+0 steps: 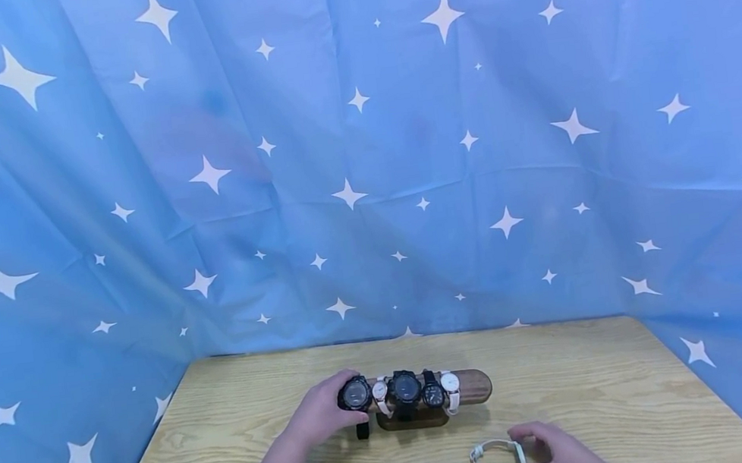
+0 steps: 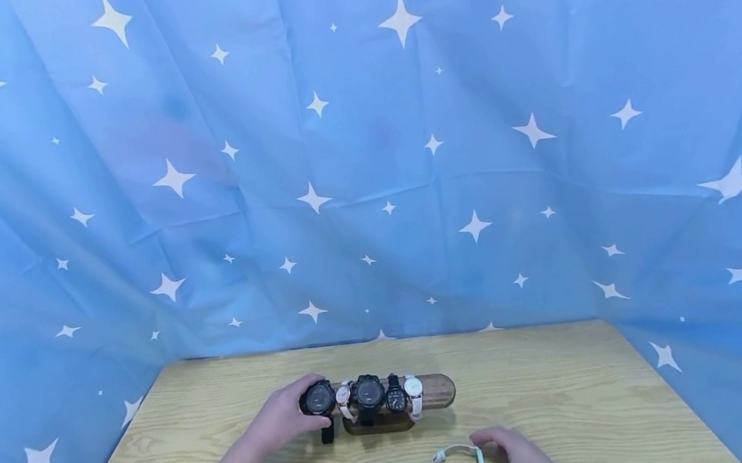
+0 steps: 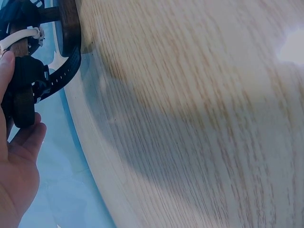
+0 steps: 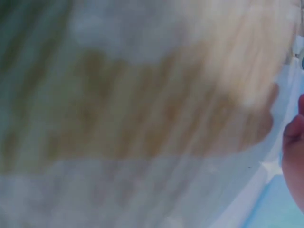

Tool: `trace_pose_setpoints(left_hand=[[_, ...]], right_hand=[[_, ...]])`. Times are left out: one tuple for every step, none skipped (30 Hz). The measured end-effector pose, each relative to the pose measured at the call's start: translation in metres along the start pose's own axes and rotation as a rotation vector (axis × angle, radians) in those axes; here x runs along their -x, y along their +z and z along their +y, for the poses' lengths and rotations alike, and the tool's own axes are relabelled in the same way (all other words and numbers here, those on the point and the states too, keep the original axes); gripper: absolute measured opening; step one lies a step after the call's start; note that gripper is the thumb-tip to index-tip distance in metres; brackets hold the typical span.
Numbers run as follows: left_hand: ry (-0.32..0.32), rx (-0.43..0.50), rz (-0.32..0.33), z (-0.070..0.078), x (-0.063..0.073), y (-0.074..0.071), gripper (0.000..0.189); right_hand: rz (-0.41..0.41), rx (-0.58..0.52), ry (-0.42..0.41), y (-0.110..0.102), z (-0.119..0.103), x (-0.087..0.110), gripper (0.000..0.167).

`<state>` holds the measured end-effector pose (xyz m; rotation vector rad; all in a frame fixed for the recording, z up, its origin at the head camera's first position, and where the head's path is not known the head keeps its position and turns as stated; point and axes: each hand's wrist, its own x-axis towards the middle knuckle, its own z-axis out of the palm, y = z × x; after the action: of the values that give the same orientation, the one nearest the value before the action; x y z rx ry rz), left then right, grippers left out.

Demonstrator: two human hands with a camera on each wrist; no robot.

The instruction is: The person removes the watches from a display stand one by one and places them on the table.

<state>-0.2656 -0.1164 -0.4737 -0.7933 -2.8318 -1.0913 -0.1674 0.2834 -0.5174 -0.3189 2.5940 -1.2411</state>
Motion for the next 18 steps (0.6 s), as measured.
trace_pose_setpoints(left_hand=[[0.001,0.0,0.0,0.0,0.0,0.0,0.064],[0.002,0.002,0.0,0.0,0.0,0.0,0.064],[0.002,0.003,0.0,0.0,0.0,0.001,0.064],[0.004,0.004,0.0,0.0,-0.001,0.001,0.064],[0.007,0.006,0.0,0.0,-0.001,0.001,0.064],[0.01,0.006,0.0,0.0,-0.001,0.001,0.064],[0.008,0.005,-0.001,0.0,-0.001,0.001,0.065],[0.007,0.003,-0.001,-0.001,-0.001,0.001,0.066],[0.002,0.001,-0.001,-0.001,-0.001,0.001,0.067],[0.0,0.0,-0.001,-0.001,0.0,0.001,0.068],[-0.002,0.0,-0.002,0.0,0.0,0.001,0.068],[-0.005,-0.002,-0.003,0.001,0.0,0.002,0.069],[-0.009,-0.003,-0.002,0.001,0.001,0.001,0.069],[-0.01,0.0,-0.002,0.001,0.001,0.0,0.069],[-0.011,0.004,-0.004,0.001,0.002,0.0,0.069],[-0.009,0.007,-0.006,0.002,0.002,-0.001,0.068],[-0.009,0.008,-0.008,0.002,0.002,-0.001,0.068],[-0.01,0.011,-0.01,0.002,0.003,-0.001,0.068]], right_hand=[[0.003,-0.003,-0.017,-0.001,0.0,0.0,0.057],[0.014,0.003,-0.036,-0.001,-0.001,-0.001,0.058],[0.03,0.015,-0.058,-0.002,-0.002,-0.001,0.058],[0.048,0.034,-0.079,-0.003,-0.003,-0.002,0.058],[0.065,0.049,-0.095,-0.004,-0.005,-0.002,0.057],[0.083,0.066,-0.104,-0.006,-0.007,-0.003,0.058],[0.103,0.087,-0.11,-0.007,-0.01,-0.004,0.058],[0.117,0.099,-0.114,-0.009,-0.013,-0.006,0.058],[0.129,0.109,-0.12,-0.01,-0.016,-0.007,0.059],[0.135,0.118,-0.133,-0.012,-0.019,-0.01,0.059],[0.141,0.123,-0.142,-0.014,-0.022,-0.011,0.058],[0.149,0.132,-0.154,-0.017,-0.025,-0.012,0.058],[0.157,0.141,-0.175,-0.018,-0.028,-0.014,0.058],[0.173,0.152,-0.191,-0.019,-0.031,-0.016,0.057],[0.193,0.159,-0.197,-0.02,-0.034,-0.018,0.056],[0.207,0.16,-0.201,-0.02,-0.036,-0.02,0.055],[0.225,0.165,-0.201,-0.02,-0.038,-0.021,0.055],[0.243,0.174,-0.2,-0.02,-0.04,-0.023,0.055]])
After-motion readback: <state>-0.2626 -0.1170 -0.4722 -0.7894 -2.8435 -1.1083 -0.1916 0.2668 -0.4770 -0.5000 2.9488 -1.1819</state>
